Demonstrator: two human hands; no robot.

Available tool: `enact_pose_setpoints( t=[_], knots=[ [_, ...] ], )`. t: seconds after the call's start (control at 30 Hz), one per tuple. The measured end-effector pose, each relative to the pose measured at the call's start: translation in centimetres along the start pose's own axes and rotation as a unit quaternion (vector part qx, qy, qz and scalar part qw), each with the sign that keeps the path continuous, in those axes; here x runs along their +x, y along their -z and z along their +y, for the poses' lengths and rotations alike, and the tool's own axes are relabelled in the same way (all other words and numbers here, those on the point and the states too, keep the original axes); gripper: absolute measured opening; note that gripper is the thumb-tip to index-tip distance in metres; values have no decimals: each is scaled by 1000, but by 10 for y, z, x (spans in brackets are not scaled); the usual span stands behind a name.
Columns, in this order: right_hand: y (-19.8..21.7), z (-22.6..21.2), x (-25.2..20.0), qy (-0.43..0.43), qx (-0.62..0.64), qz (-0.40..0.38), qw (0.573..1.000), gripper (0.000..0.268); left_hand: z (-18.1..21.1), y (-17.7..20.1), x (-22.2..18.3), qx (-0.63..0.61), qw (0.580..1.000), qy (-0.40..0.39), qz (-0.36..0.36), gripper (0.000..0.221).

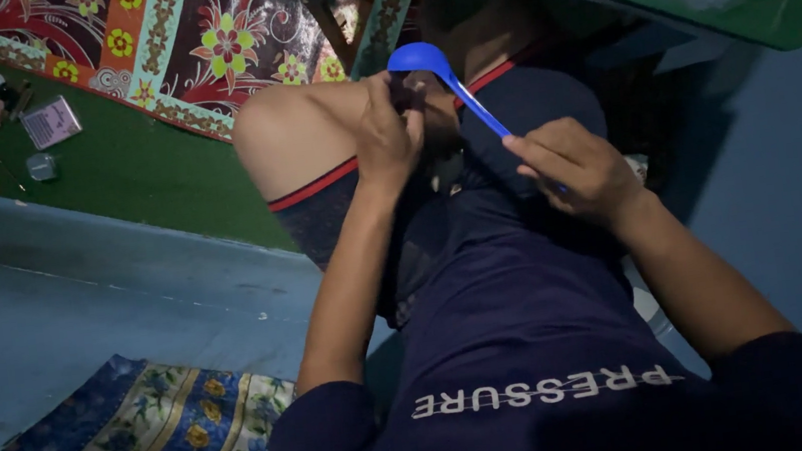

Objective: Scooping peanuts from a bowl into small plastic bags and sealing them for individual portions.

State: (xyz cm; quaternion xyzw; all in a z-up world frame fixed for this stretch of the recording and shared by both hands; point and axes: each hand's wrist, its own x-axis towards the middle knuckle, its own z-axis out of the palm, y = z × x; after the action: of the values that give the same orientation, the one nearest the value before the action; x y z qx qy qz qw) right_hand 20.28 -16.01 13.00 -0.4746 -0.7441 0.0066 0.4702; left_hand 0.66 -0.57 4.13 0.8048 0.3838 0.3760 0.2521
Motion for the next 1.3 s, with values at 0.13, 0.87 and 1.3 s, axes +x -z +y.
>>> enact_pose_setpoints(
  t=[0.13,0.87,1.3],
  knots=[
    [3,13,-20,-25,4,41,999,26,9,8,7,9,1000,-27,-6,27],
    [-40,35,20,-341,-55,-285,894,27,9,14,-1,-183,962,-24,-199,12],
    [-49,49,-3,-302,-89,-210,926,17,10,11,3,-207,962,30,-177,25]
  ],
)
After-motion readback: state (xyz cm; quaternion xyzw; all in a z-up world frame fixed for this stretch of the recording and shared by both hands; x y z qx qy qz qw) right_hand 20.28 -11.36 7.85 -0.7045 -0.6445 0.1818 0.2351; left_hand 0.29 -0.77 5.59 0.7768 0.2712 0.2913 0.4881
